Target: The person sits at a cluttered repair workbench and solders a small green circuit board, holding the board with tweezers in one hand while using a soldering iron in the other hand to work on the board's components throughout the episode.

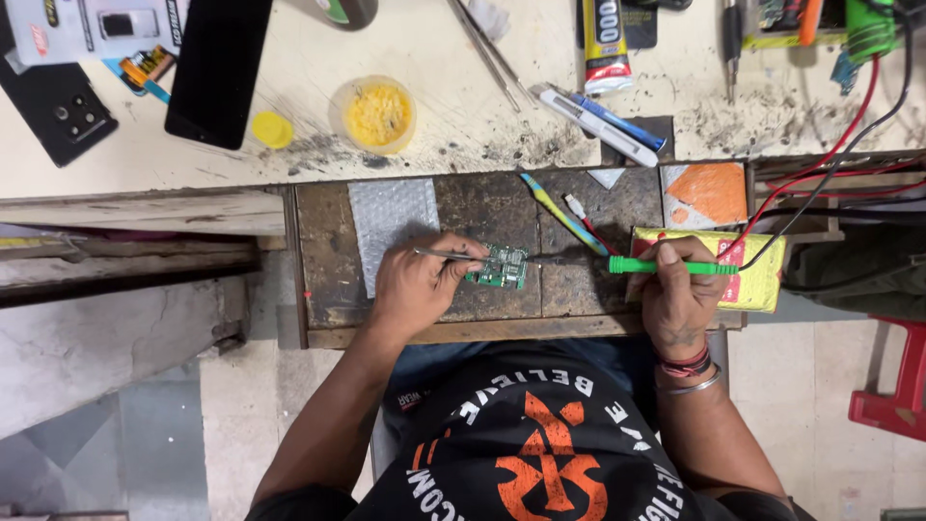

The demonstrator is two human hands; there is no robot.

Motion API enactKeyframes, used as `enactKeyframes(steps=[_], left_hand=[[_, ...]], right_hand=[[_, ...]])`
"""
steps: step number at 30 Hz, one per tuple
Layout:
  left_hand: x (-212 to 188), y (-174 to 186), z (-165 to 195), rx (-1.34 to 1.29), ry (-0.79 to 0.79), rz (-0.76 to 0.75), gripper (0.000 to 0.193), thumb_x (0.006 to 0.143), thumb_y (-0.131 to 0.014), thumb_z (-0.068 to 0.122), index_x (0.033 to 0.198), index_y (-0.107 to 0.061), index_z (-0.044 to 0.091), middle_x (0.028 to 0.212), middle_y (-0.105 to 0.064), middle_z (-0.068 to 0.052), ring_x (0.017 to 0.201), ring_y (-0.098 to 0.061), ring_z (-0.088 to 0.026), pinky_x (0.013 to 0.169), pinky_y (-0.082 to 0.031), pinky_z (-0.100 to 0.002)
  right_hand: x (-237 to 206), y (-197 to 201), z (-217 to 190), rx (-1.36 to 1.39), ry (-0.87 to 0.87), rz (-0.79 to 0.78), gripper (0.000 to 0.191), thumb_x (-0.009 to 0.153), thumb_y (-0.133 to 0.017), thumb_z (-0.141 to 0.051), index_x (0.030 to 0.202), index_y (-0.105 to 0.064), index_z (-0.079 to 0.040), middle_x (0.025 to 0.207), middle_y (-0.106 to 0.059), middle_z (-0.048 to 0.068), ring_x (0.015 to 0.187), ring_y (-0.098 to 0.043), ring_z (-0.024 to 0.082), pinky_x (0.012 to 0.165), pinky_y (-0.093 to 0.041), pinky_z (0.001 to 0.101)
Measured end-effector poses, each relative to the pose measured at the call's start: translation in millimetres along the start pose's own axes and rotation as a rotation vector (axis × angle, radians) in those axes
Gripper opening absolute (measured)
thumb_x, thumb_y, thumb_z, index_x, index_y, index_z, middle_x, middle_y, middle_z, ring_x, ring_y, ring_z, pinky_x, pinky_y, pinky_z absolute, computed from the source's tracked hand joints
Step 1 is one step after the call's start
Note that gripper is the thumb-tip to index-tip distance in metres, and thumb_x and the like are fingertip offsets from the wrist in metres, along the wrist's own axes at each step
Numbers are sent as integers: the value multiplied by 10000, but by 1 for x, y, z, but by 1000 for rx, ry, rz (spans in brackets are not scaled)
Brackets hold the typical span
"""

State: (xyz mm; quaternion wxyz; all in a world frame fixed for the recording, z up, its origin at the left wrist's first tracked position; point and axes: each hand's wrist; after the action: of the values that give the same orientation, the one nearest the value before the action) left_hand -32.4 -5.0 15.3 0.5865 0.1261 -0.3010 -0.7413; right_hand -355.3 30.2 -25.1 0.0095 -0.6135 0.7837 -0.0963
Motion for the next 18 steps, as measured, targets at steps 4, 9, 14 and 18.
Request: enactKeyframes(steps=[4,9,14,18], left_hand=[[1,-1,-1,-35,-20,5,139,934,-752,216,999,-695,107,964,-792,-10,804,-771,-211,678,-577,-338],[0,-1,-1,-21,5,0,139,922,-753,224,993,-707,114,957,-794,-3,796,-775,-200,665,-576,-332],[0,-2,-3,-16,7,-8,144,935,-741,237,997,-704,111,965,-796,4,798,-774,-196,663,-574,-332],[0,-2,-4,-9,13,-14,160,936,-740,257,997,-705,113,962,-797,6,791,-774,-192,657,-574,-329]], right_hand=[[-1,-2,-1,-26,9,26,225,1124,-565,-150,967,-588,9,838,-632,116,599,-572,159,541,-458,279],[0,-3,1,23,3,9,221,1119,-564,-146,961,-585,7,822,-634,117,575,-569,165,528,-471,288],[-1,-1,3,49,-5,-18,208,1119,-566,-134,964,-584,5,824,-626,111,546,-572,157,533,-479,292],[-2,0,6,50,0,-26,194,1119,-566,-124,975,-589,4,846,-636,116,560,-584,159,515,-487,279]])
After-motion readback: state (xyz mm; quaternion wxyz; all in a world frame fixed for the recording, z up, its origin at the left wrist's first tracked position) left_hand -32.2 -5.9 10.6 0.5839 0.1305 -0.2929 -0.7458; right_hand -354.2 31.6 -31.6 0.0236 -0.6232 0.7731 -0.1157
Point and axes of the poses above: each hand's wrist, its own x-axis towards the middle knuckle, its own y-axis out of the back of the hand, z = x × y
